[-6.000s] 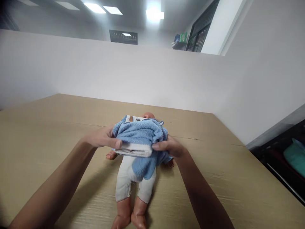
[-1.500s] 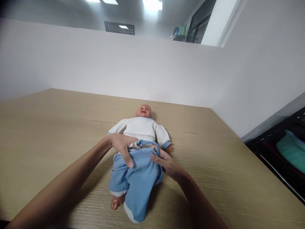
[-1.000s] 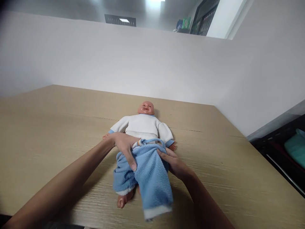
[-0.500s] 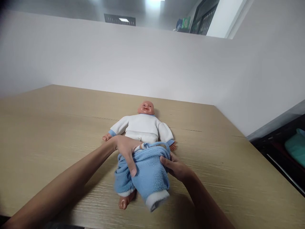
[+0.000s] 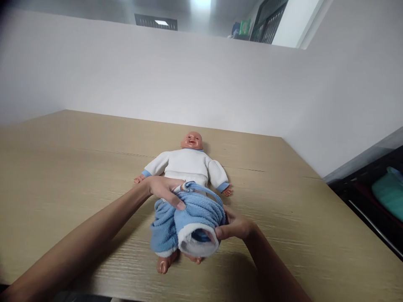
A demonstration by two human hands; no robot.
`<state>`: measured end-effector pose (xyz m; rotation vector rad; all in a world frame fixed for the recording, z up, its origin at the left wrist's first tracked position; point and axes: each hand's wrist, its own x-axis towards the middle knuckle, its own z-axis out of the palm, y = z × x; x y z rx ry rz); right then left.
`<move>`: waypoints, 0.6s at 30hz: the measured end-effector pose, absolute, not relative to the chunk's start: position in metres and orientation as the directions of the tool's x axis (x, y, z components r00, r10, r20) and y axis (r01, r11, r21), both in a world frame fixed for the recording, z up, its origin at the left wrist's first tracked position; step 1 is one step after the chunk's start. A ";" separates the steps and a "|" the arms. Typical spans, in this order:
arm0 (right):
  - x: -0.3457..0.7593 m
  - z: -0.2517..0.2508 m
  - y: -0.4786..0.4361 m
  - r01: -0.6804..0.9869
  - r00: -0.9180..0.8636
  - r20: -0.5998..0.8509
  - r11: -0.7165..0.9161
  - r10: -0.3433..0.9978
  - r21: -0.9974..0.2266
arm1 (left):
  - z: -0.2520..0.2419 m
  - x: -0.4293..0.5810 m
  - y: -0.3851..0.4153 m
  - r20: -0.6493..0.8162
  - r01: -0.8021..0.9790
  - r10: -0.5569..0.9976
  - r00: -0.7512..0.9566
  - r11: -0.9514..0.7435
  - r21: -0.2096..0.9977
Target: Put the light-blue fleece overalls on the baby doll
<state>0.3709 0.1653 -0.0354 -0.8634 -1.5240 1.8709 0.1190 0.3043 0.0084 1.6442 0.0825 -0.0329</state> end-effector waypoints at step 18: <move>0.326 -0.015 0.137 0.140 0.028 0.044 0.040 0.999 -0.989 | 0.014 0.130 0.293 0.018 -0.004 0.081 0.997 -0.164 0.986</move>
